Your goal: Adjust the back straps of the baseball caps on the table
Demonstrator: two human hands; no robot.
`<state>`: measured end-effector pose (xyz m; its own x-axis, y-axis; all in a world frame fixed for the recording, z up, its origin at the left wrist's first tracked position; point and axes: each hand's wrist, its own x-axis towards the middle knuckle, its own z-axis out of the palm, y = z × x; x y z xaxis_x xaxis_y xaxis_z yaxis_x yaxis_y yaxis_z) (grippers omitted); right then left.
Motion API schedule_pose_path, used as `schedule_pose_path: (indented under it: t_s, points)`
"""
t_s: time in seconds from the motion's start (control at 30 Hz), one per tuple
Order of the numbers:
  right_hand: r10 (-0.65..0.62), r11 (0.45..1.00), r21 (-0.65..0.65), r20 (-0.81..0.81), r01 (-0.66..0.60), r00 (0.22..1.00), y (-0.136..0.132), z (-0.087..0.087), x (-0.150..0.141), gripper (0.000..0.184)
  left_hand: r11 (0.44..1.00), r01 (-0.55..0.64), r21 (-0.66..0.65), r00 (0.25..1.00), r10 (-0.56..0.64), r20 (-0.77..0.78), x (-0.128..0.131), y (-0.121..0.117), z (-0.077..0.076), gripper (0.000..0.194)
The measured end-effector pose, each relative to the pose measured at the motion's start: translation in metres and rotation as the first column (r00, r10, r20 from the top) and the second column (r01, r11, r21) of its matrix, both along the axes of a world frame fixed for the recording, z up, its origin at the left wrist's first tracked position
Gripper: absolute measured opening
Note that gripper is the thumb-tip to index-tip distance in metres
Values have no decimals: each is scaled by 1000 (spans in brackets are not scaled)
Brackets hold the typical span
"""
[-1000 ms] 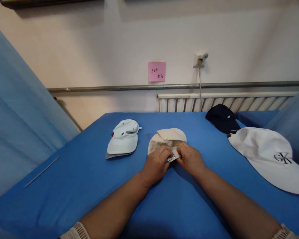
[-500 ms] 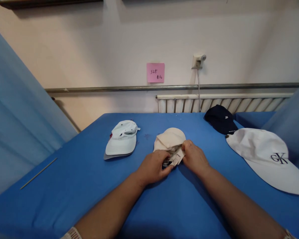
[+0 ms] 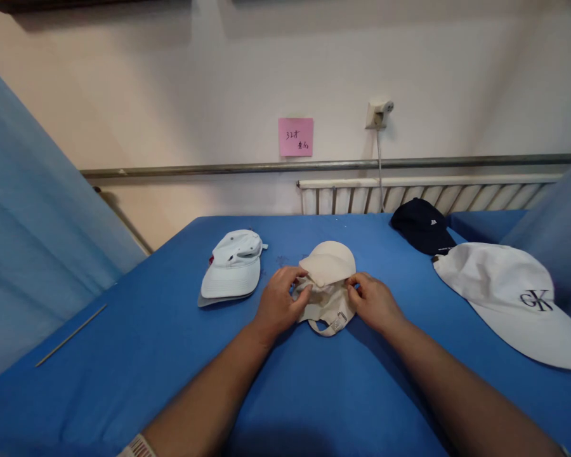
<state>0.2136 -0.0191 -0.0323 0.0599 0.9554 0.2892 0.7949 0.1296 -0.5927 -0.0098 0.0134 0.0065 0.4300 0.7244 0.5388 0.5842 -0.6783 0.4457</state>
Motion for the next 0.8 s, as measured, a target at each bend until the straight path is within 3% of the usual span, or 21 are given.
schedule_pose_path:
  t_s: [0.17, 0.37, 0.6, 0.8]
  points:
    - [24, 995, 105, -176, -6, 984, -2, -6, -9, 19, 997, 71, 6, 991, -70, -115, 2, 3, -3, 43]
    - [74, 990, 130, -140, -56, 987, -4, -3, -13, 21, 1000, -2, 1, 996, 2, -89, 3, 6, -12, 4]
    - [-39, 997, 62, 27, 37, 999, -4, -5, -27, 16, 995, 32, -94, 999, -31, 14, 12, 1, -13, 9]
    - [-109, 992, 58, -3, 109, 994, 2, -7, -36, 15, 986, 53, -159, 992, -34, 118, 12, 2, -15, 7]
